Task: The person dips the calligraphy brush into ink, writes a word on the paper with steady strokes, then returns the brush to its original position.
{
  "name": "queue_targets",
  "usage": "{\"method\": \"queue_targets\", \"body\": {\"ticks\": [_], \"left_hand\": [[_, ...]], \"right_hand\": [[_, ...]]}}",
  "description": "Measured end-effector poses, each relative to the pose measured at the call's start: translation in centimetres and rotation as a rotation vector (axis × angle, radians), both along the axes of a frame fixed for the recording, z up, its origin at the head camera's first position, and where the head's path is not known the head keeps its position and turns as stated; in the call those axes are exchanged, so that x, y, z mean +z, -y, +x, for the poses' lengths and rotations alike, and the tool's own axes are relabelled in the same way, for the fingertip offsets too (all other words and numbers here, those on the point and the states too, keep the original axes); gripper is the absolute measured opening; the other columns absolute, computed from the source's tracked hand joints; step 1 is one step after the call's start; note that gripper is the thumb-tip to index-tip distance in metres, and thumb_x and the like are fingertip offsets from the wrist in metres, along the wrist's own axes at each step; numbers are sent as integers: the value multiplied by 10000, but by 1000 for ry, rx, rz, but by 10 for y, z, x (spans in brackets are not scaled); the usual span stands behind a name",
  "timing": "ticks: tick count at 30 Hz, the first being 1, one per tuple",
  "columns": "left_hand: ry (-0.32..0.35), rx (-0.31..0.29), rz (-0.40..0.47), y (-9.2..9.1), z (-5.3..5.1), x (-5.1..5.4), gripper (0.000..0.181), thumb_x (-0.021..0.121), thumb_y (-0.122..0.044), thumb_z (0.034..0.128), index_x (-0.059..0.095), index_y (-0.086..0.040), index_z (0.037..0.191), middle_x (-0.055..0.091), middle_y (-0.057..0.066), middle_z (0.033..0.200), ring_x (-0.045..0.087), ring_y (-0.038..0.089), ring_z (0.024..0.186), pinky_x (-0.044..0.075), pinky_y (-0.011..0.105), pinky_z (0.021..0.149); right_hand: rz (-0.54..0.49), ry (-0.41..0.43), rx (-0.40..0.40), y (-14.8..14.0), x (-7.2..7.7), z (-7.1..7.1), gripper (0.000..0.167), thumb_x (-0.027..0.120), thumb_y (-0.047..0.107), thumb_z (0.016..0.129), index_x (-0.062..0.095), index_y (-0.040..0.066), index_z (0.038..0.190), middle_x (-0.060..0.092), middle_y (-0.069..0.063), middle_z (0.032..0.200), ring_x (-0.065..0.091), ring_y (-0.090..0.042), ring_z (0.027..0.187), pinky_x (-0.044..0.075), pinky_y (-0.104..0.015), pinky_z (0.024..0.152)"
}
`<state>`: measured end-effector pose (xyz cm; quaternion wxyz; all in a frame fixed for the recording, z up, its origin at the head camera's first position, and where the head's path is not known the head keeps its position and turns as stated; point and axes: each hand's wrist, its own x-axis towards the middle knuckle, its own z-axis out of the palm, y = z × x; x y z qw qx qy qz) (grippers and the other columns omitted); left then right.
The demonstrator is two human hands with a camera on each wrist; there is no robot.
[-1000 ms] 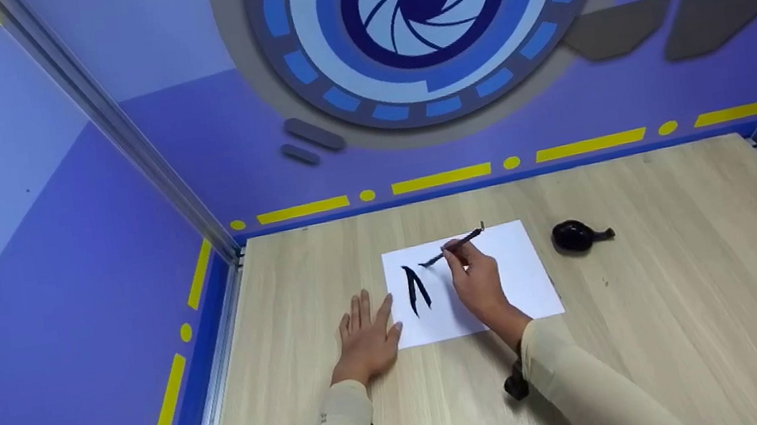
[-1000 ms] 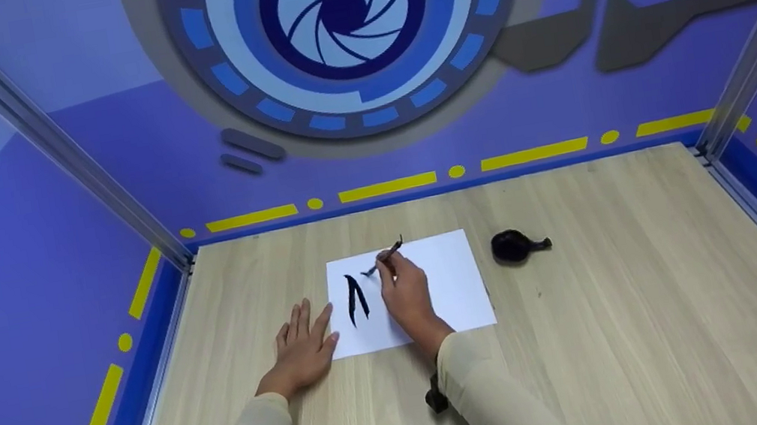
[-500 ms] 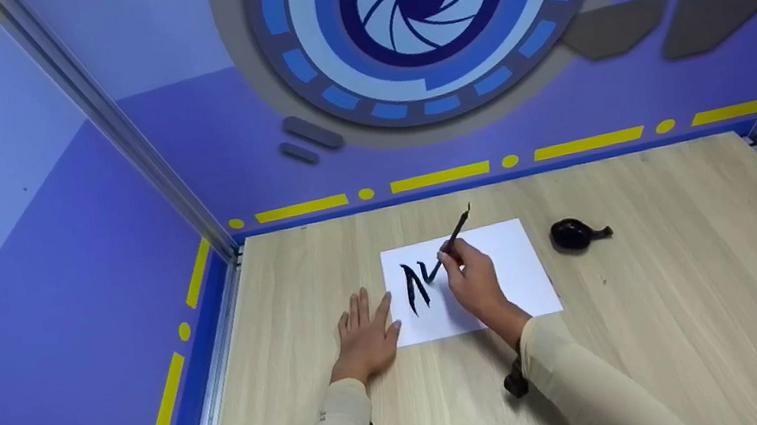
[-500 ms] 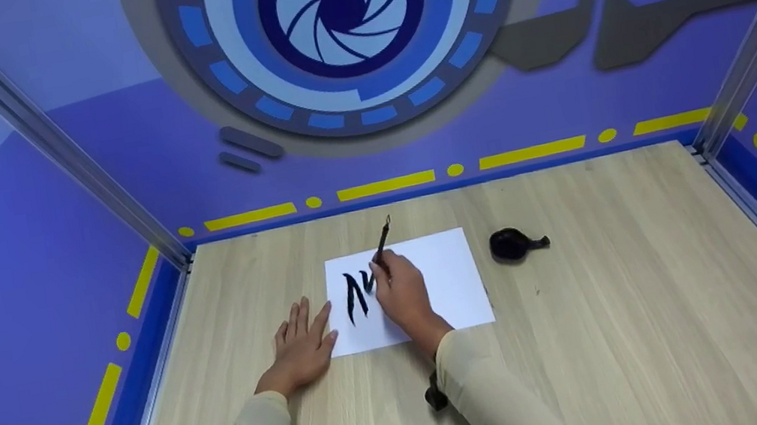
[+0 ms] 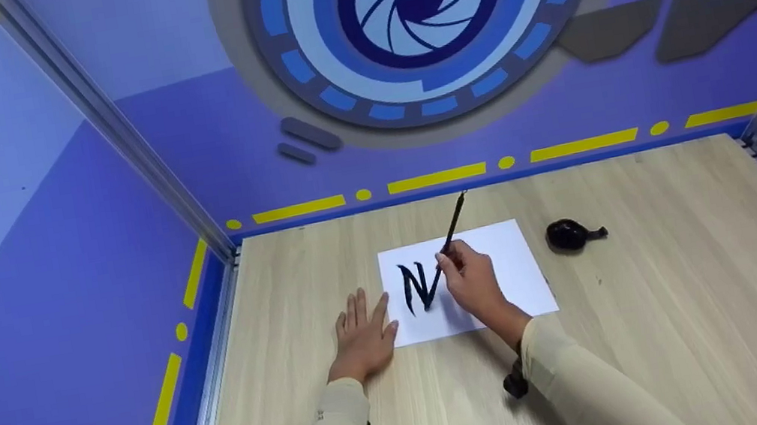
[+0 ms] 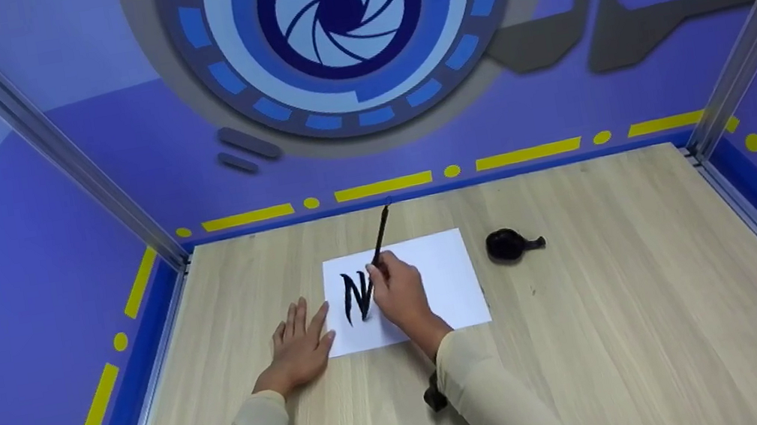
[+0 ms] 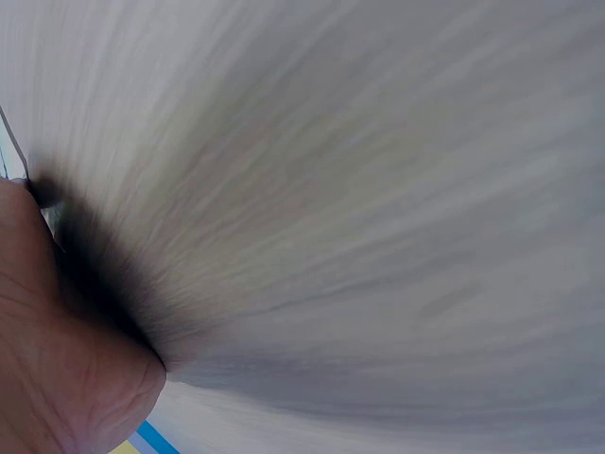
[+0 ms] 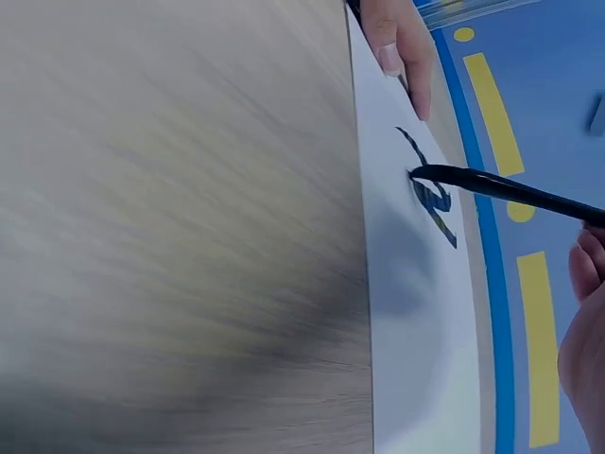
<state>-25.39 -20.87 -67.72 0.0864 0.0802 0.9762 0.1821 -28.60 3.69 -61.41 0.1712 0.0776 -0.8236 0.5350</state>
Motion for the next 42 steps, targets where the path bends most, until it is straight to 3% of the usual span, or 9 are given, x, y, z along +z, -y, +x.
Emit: {"method": "queue_targets", "body": {"ticks": [10, 18, 27, 32, 37, 42], "left_hand": [[14, 0, 1, 2, 0, 4, 628, 355, -510, 1134, 249, -297, 1715, -9, 183, 1819, -10, 401, 1701, 58, 646, 1351], [35, 2, -13, 2, 1, 3, 635, 352, -522, 1131, 235, -308, 1718, -17, 175, 1821, -18, 396, 1702, 58, 636, 1355], [14, -6, 5, 2, 2, 0, 635, 360, -528, 1127, 253, -309, 1714, 16, 182, 1820, -2, 398, 1703, 78, 646, 1349], [12, -7, 17, 0, 3, 4, 630, 372, -499, 1131, 256, -291, 1714, 22, 193, 1818, 1, 407, 1701, 69, 651, 1347], [15, -10, 27, -2, 4, 10, 632, 390, -474, 1131, 261, -269, 1714, 28, 209, 1814, 4, 422, 1698, 58, 663, 1344], [28, 0, 1, -2, 2, 8, 628, 360, -494, 1135, 243, -290, 1717, -2, 185, 1820, -16, 399, 1703, 55, 641, 1354]], "right_hand": [[-95, -4, -54, -4, 11, 0, 78, 664, 153, 1063, 700, 90, 1036, 813, -66, 919, 696, -166, 802, 522, -266, 721], [-134, -1, -71, -7, 7, 1, 87, 659, 146, 1067, 700, 71, 1050, 818, -97, 944, 731, -326, 846, 526, -254, 719], [-218, 26, -102, -12, 1, -2, 85, 642, 103, 1067, 691, 36, 1052, 812, -138, 965, 732, -300, 850, 564, -221, 731], [-258, 41, -114, -15, 0, -4, 109, 629, 120, 1078, 690, 32, 1057, 805, -138, 964, 722, -303, 865, 563, -206, 725], [-295, 50, -112, -16, 1, -4, 147, 622, 129, 1084, 688, -2, 1077, 794, -153, 969, 714, -432, 911, 559, -206, 730], [-298, 58, -121, -16, 4, -4, 137, 625, 138, 1083, 694, 21, 1064, 797, -136, 967, 715, -320, 880, 569, -208, 735]]}}
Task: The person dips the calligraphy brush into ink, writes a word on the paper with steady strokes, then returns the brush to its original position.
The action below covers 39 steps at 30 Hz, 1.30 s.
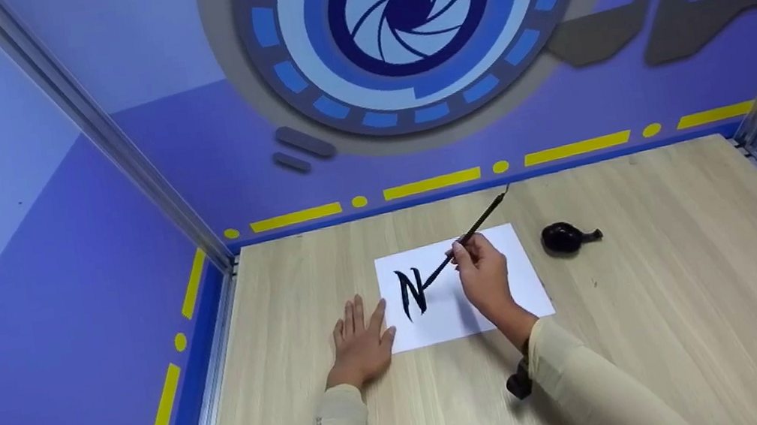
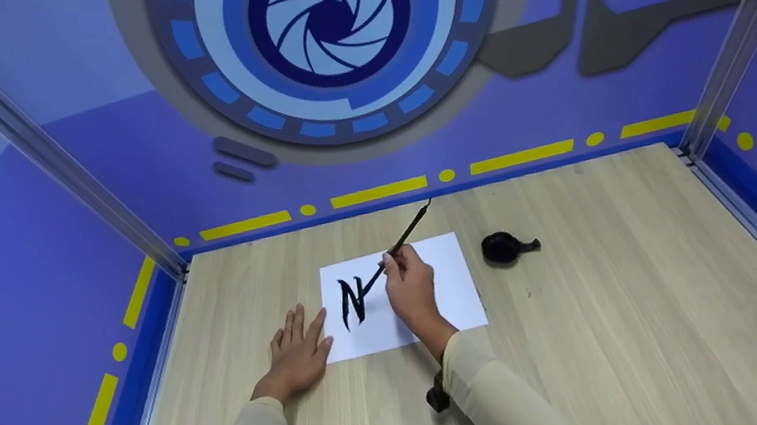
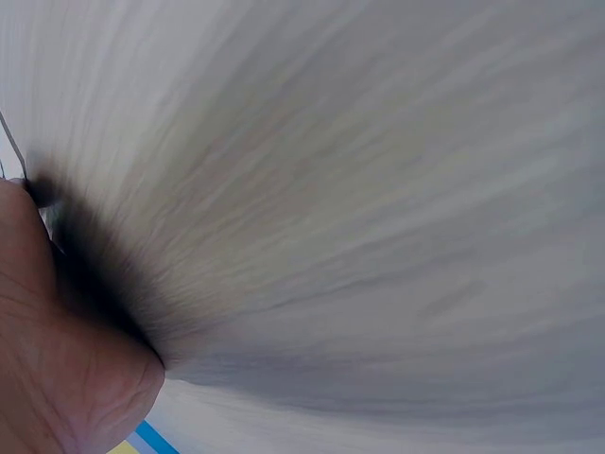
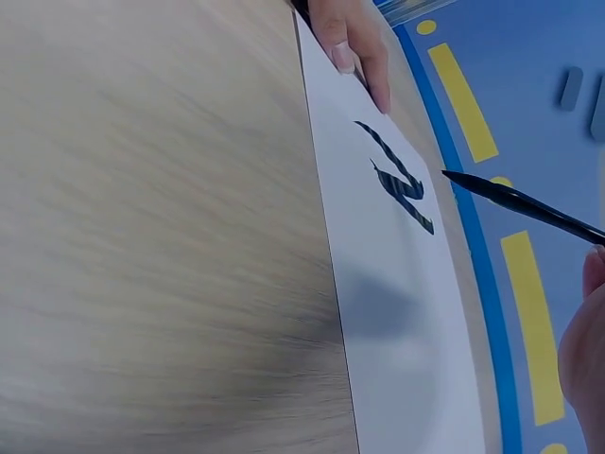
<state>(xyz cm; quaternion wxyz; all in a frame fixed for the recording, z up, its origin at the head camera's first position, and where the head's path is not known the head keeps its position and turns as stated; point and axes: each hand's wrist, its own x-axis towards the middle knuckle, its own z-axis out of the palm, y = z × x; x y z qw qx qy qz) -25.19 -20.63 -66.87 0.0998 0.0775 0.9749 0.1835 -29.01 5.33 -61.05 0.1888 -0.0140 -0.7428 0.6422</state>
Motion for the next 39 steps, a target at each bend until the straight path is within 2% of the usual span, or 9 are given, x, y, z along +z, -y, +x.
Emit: {"method": "queue_targets", "body": {"ticks": [2, 10, 19, 30, 39], "left_hand": [[3, 5, -6, 0, 0, -2, 627, 347, -511, 1136, 235, -306, 1718, -12, 172, 1822, -23, 387, 1704, 57, 635, 1356], [-12, 3, 7, 1, -1, -7, 630, 345, -536, 1132, 242, -320, 1715, -1, 164, 1824, -16, 384, 1705, 65, 642, 1352], [-6, 4, 1, 2, -1, -5, 629, 338, -539, 1133, 241, -322, 1715, -5, 158, 1825, -19, 378, 1706, 67, 632, 1354], [-18, 4, -9, 3, -1, -6, 626, 334, -531, 1136, 246, -309, 1715, 6, 172, 1823, -8, 386, 1705, 82, 638, 1353], [-18, -5, 6, 0, 3, 1, 627, 369, -487, 1133, 263, -272, 1713, 19, 200, 1817, 2, 412, 1700, 57, 651, 1349]], "right_hand": [[3, 7, -4, 0, 0, 0, 125, 626, 140, 1083, 695, 39, 1060, 798, -132, 974, 712, -268, 870, 574, -207, 740], [-43, -7, -10, -2, -4, 0, 119, 639, 108, 1072, 696, 7, 1048, 796, -190, 970, 720, -353, 877, 559, -173, 719], [-49, -33, -23, -3, -7, -1, 97, 650, 81, 1059, 695, 1, 1029, 805, -183, 957, 703, -168, 813, 559, -170, 707], [-42, -14, -21, -3, -5, 1, 98, 647, 82, 1061, 702, 5, 1035, 803, -185, 964, 696, -175, 815, 550, -171, 713], [-25, -19, -26, -5, -4, 0, 104, 648, 99, 1064, 697, 9, 1043, 800, -174, 965, 708, -216, 832, 557, -185, 718]]}}
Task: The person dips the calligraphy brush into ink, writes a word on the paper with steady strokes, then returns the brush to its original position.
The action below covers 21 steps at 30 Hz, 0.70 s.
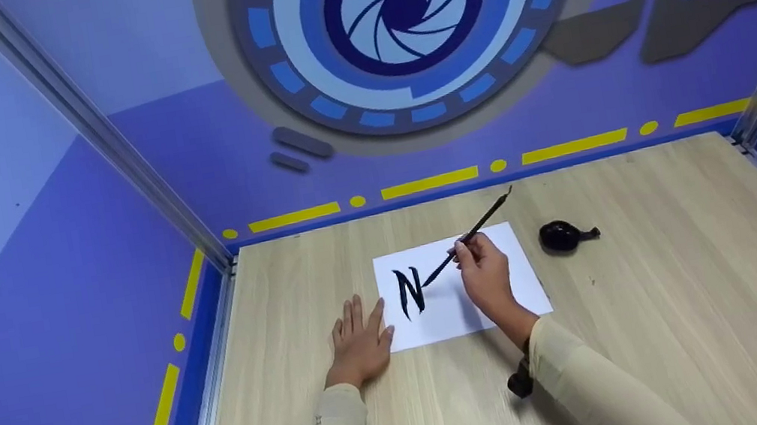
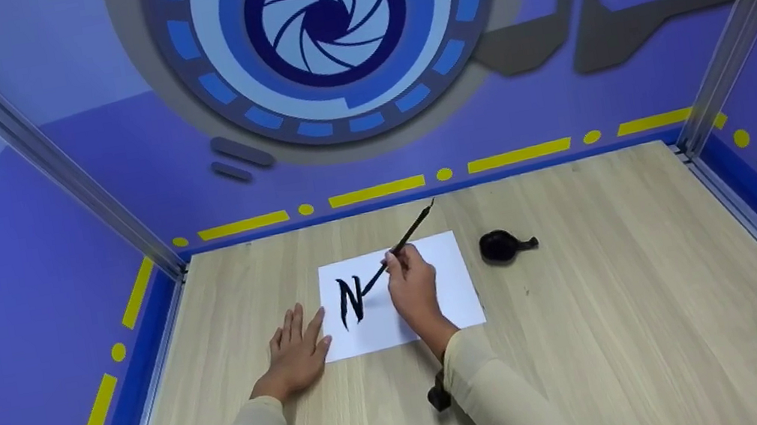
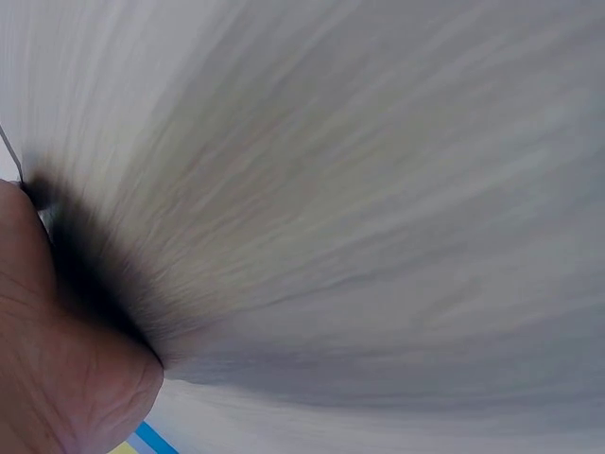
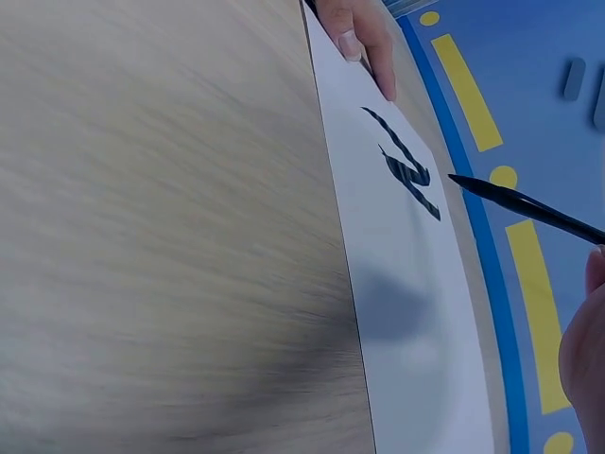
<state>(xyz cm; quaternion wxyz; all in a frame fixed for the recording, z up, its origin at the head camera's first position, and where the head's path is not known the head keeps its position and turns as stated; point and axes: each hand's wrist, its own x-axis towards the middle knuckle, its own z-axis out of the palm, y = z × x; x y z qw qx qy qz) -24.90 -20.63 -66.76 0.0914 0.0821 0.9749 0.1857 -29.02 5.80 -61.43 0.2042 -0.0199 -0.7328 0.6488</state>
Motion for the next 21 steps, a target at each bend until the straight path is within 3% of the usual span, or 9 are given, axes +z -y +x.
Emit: {"method": "queue_targets", "body": {"ticks": [6, 13, 21], "left_hand": [[22, 7, -13, 0, -1, -1, 627, 351, -499, 1132, 240, -301, 1717, -16, 174, 1821, -28, 389, 1704, 40, 629, 1359], [15, 3, -13, 0, -1, -1, 633, 354, -498, 1133, 243, -284, 1718, -3, 186, 1820, -14, 404, 1702, 45, 645, 1354], [7, 0, -10, 1, -1, -1, 634, 357, -507, 1132, 243, -292, 1717, 3, 183, 1820, -11, 401, 1702, 48, 649, 1353]], "right_hand": [[-36, -8, 2, -1, -2, -3, 99, 645, 76, 1061, 689, -10, 1040, 799, -193, 976, 700, -143, 816, 568, -171, 706], [-39, 7, 4, -2, -3, -3, 99, 634, 80, 1067, 692, 6, 1037, 800, -190, 981, 714, -214, 851, 565, -168, 723], [-45, 0, -10, -3, 0, -3, 119, 631, 100, 1075, 695, 4, 1044, 798, -186, 986, 710, -191, 856, 564, -174, 722]]}}
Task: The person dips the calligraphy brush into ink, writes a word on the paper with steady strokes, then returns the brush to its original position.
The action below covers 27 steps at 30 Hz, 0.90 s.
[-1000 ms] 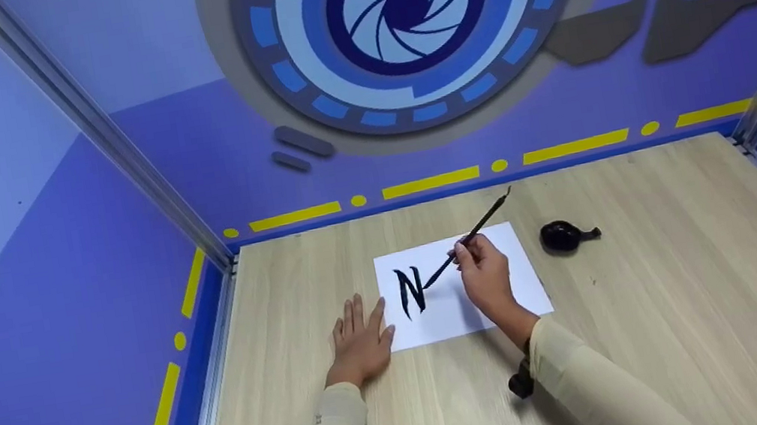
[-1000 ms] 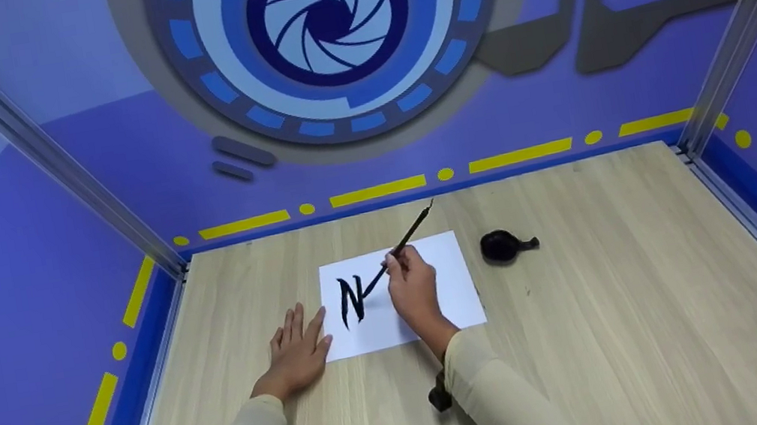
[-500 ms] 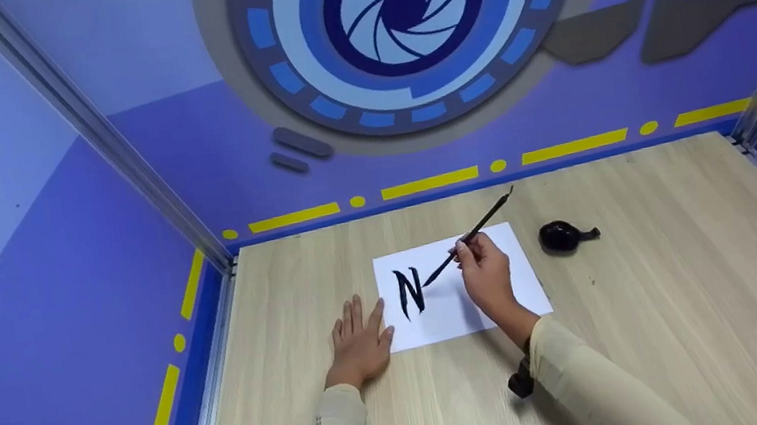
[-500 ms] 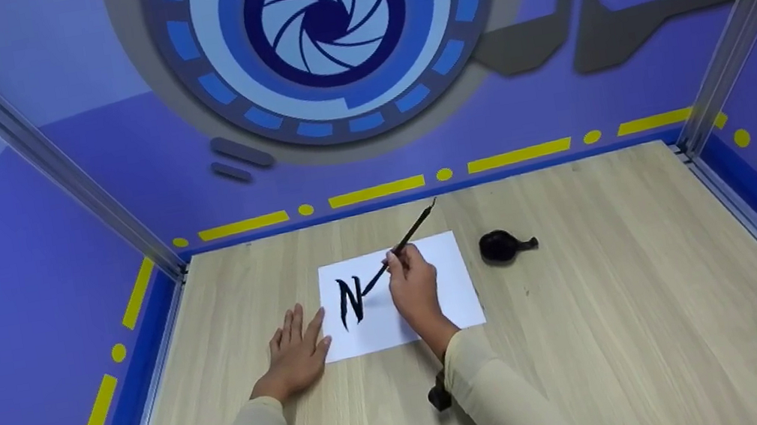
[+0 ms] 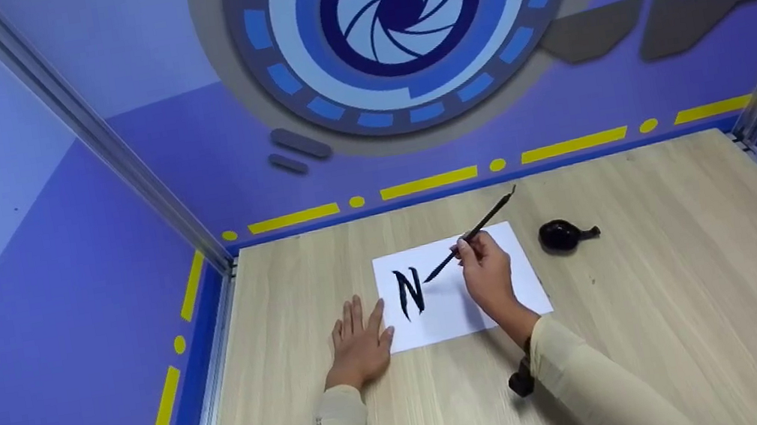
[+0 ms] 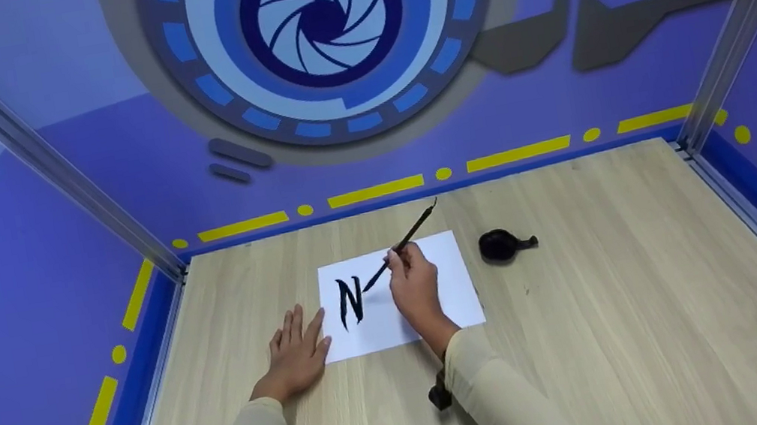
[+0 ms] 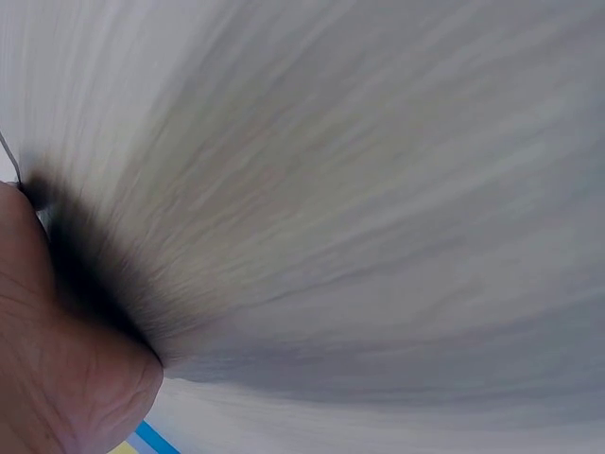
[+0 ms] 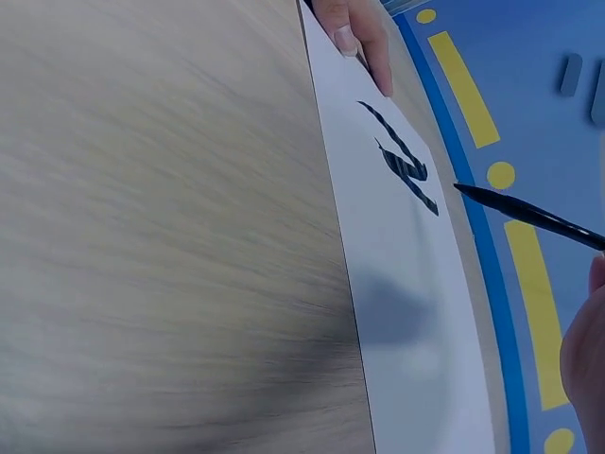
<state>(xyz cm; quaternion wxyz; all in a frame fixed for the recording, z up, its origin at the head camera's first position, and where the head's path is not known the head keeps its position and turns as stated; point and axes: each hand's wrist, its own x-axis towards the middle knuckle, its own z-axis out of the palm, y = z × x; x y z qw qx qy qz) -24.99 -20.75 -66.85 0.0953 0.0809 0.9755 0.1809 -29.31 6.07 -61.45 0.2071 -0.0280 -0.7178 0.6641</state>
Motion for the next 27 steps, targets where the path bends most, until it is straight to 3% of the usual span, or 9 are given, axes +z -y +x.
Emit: {"method": "queue_targets", "body": {"ticks": [6, 10, 14, 17, 22, 27], "left_hand": [[-10, 12, -9, 2, 1, -5, 625, 343, -515, 1136, 244, -303, 1716, 5, 180, 1821, -2, 403, 1702, 74, 637, 1356], [-6, 19, 10, 3, 4, -6, 628, 351, -520, 1133, 256, -299, 1713, 7, 174, 1822, -6, 398, 1703, 64, 640, 1355], [4, 24, 19, 3, 6, -6, 632, 357, -523, 1130, 253, -304, 1714, -4, 165, 1824, -22, 388, 1705, 51, 637, 1355], [4, 24, 16, 2, 6, -7, 630, 360, -522, 1130, 252, -308, 1714, -4, 161, 1825, -19, 387, 1705, 53, 633, 1356], [4, 15, 6, 1, 4, -7, 628, 353, -522, 1133, 245, -311, 1715, -5, 163, 1824, -18, 389, 1705, 57, 630, 1357], [10, 13, 1, -1, 0, -4, 629, 357, -514, 1135, 239, -307, 1717, -21, 158, 1824, -35, 382, 1705, 40, 626, 1360]], "right_hand": [[9, 10, 8, 1, -2, 1, 138, 621, 130, 1087, 699, 18, 1067, 797, -176, 1014, 722, -234, 887, 561, -166, 747], [9, 3, 11, 2, -5, 2, 132, 624, 125, 1084, 695, 15, 1066, 801, -176, 1020, 707, -128, 846, 559, -164, 746], [-1, -6, 7, 1, -7, 3, 116, 622, 97, 1079, 686, 1, 1073, 804, -189, 1040, 734, -179, 866, 570, -163, 750], [-5, 0, -3, -1, -7, 3, 124, 619, 101, 1081, 689, -1, 1075, 804, -197, 1055, 747, -288, 910, 573, -168, 757], [-21, 20, -27, -4, -6, 4, 129, 631, 108, 1076, 697, -3, 1077, 805, -204, 1068, 757, -293, 955, 582, -174, 776], [-26, 45, -32, -7, -4, 4, 151, 627, 136, 1084, 695, 5, 1115, 806, -198, 1102, 756, -382, 1017, 612, -245, 813]]}}
